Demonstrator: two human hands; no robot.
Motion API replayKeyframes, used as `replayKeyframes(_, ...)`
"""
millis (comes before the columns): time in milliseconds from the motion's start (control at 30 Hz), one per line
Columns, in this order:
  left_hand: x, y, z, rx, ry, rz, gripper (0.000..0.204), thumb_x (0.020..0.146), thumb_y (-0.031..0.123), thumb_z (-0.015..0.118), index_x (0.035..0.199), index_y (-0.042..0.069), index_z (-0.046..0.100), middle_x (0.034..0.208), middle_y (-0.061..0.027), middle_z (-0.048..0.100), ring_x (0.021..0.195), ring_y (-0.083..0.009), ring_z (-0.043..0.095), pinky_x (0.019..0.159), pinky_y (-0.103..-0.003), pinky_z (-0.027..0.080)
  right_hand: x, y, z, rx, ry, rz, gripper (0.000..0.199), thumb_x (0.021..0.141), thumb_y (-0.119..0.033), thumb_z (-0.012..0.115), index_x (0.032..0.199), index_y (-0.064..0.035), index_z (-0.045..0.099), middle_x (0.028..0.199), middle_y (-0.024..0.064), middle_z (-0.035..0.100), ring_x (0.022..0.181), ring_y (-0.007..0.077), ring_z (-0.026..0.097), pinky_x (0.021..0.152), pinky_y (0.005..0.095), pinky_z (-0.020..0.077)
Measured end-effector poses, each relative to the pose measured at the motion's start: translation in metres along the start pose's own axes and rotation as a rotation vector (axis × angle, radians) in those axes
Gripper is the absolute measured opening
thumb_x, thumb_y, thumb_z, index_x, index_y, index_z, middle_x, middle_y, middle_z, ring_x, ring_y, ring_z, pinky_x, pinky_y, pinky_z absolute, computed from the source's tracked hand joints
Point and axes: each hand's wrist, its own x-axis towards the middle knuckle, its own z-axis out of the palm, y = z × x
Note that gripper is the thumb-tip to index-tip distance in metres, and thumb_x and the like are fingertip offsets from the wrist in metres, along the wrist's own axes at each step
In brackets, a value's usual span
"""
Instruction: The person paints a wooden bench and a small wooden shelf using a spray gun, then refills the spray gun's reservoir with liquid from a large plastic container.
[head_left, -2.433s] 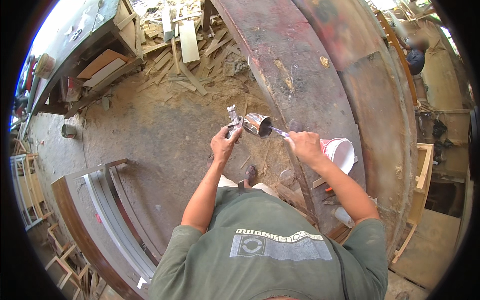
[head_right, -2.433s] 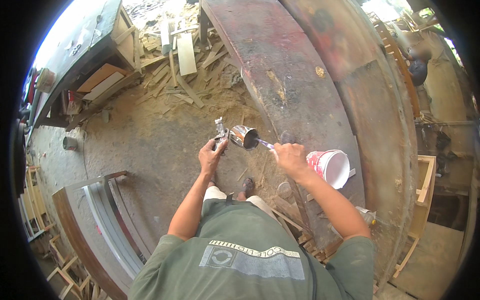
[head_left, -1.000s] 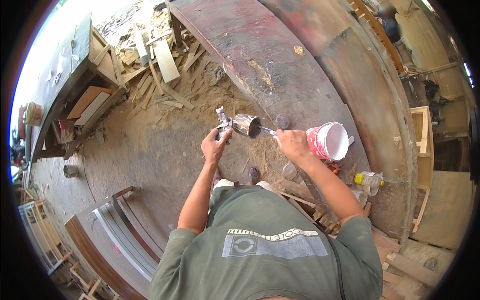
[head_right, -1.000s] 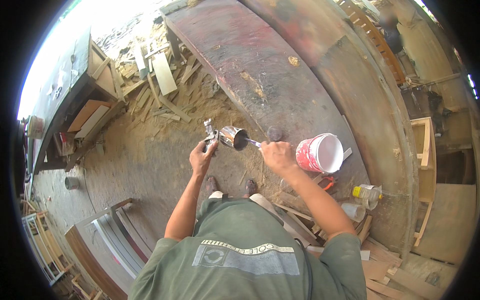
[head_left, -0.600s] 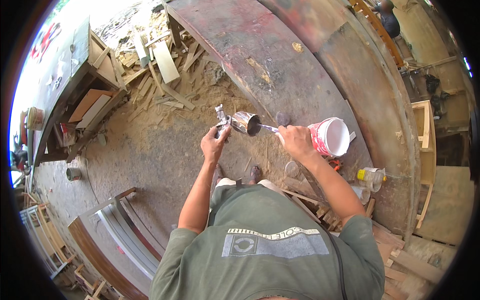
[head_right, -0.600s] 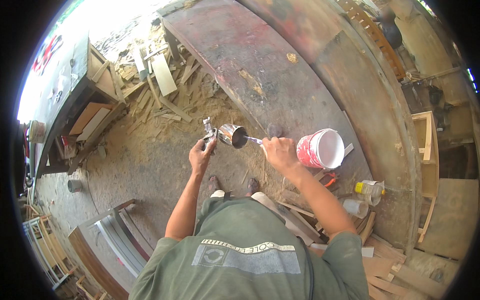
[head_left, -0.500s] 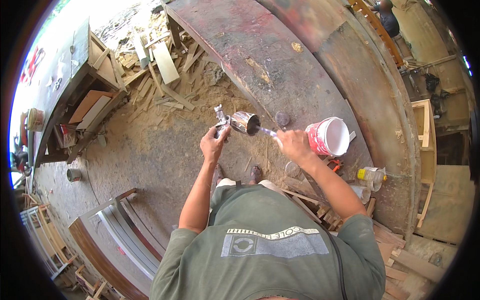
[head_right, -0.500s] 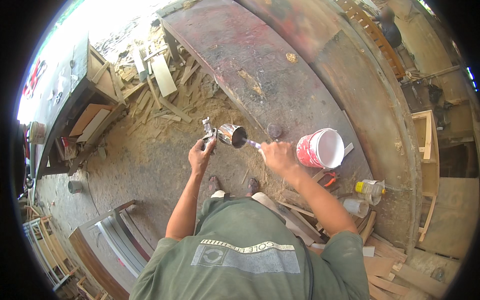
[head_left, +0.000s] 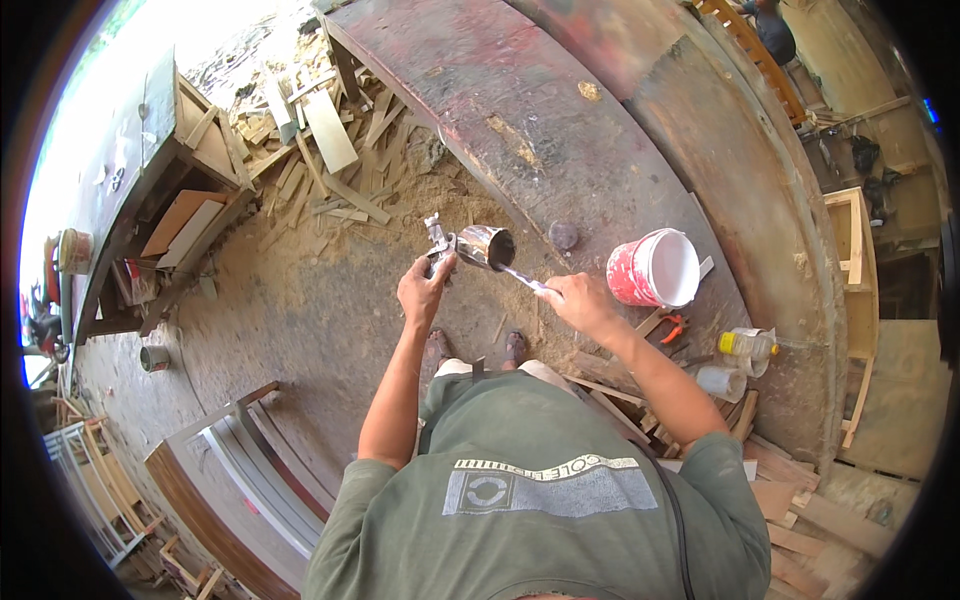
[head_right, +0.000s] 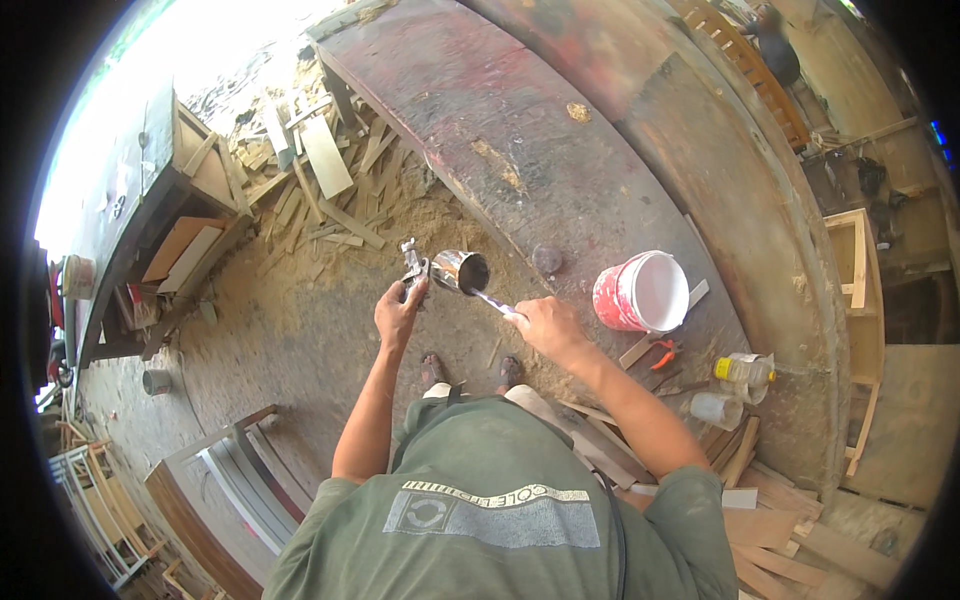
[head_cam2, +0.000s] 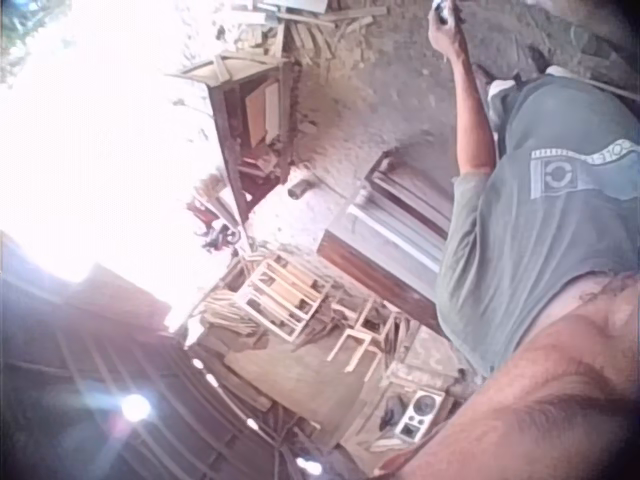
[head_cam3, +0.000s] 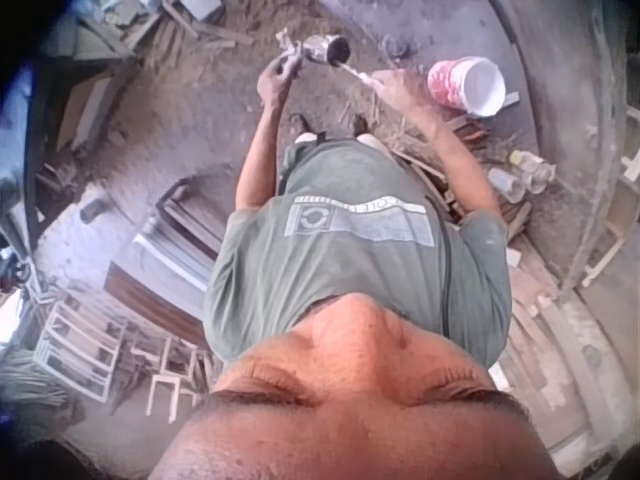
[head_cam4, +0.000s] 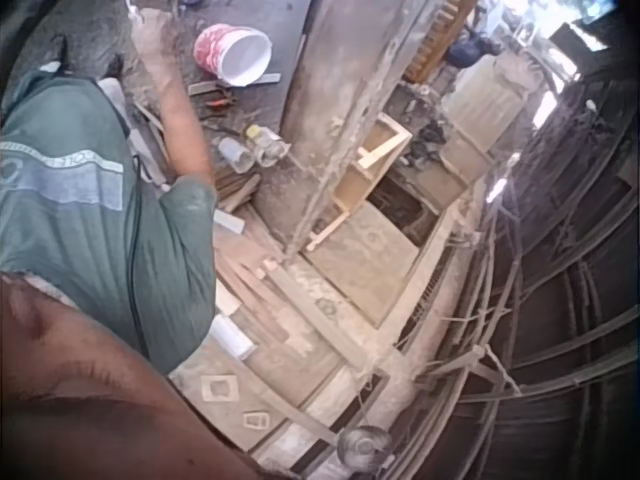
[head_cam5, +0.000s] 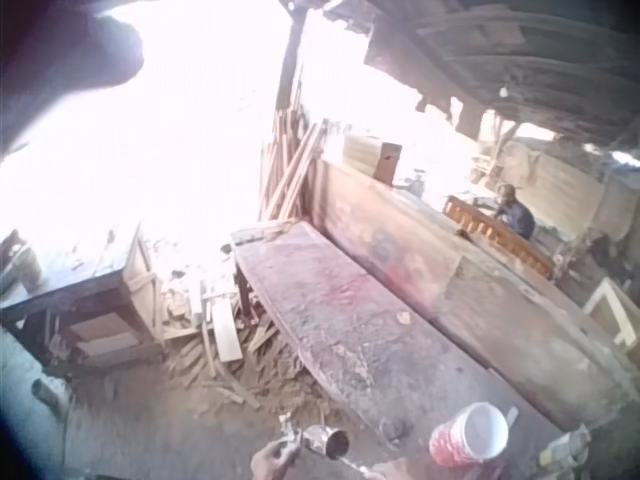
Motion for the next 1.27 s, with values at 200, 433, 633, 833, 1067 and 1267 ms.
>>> replayKeyframes(200,0.005,-0.020,-0.009,-0.056,-0.238,0.068,0.061,0.081,0.060,0.074,0.082,0.001,0.060,0.068,-0.0051,0.055,0.066,-0.0159,0.050,0.063,-0.034,0.044,0.028,0.001,-0.022,-0.227,0.050,-0.083,0.021,0.090,-0.027,0.068,0.085,-0.0076,0.075,0.080,0.0187,0.071,0.080,0.0330,0.072,0.066,0.0450,0.0559)
replayKeyframes(433,0.001,0.009,-0.047,-0.018,-0.377,0.203,0.043,0.076,0.035,0.085,0.089,0.001,0.062,0.073,-0.0012,0.054,0.069,-0.0124,0.048,0.063,-0.031,0.042,0.079,-0.038,-0.048,-0.528,-0.053,-0.218,0.010,0.087,-0.010,0.066,0.089,-0.0080,0.076,0.088,0.0141,0.074,0.087,0.0257,0.074,0.072,0.0369,0.0590)
replayKeyframes(633,0.003,0.021,-0.064,-0.163,-0.429,0.122,0.034,0.092,0.032,0.074,0.081,0.001,0.065,0.061,-0.0014,0.057,0.057,-0.0088,0.050,0.054,-0.029,0.042,0.100,-0.071,-0.063,-0.535,-0.143,-0.372,0.011,0.088,-0.012,0.067,0.092,-0.0074,0.076,0.092,0.0095,0.075,0.094,0.0239,0.072,0.079,0.0375,0.0581)
replayKeyframes(833,0.008,0.046,-0.083,-0.018,-0.534,0.118,0.046,0.098,0.045,0.063,0.077,0.004,0.068,0.058,0.0003,0.059,0.051,-0.0075,0.052,0.047,-0.029,0.040,0.122,-0.090,-0.107,-0.612,-0.100,-0.638,0.011,0.095,-0.010,0.062,0.091,-0.0033,0.070,0.089,0.0103,0.066,0.089,0.0198,0.061,0.081,0.0305,0.0568)
replayKeyframes(1067,0.013,0.066,-0.094,0.058,-0.682,0.071,0.057,0.096,0.053,0.063,0.065,0.004,0.066,0.051,0.0011,0.054,0.045,-0.0082,0.047,0.044,-0.029,0.035,0.149,-0.090,-0.146,-0.332,-0.131,-0.864,0.012,0.087,-0.012,0.064,0.081,-0.0083,0.074,0.089,0.0070,0.068,0.096,0.0254,0.066,0.086,0.0393,0.0537)
replayKeyframes(1267,0.007,0.076,-0.095,0.031,-0.713,0.086,0.059,0.094,0.055,0.065,0.060,0.006,0.064,0.051,0.0016,0.054,0.046,-0.0077,0.047,0.045,-0.029,0.035,0.156,-0.086,-0.179,-0.261,-0.333,-0.831,0.010,0.085,-0.016,0.070,0.090,-0.0109,0.078,0.096,0.0088,0.072,0.102,0.0254,0.068,0.088,0.0392,0.0533)
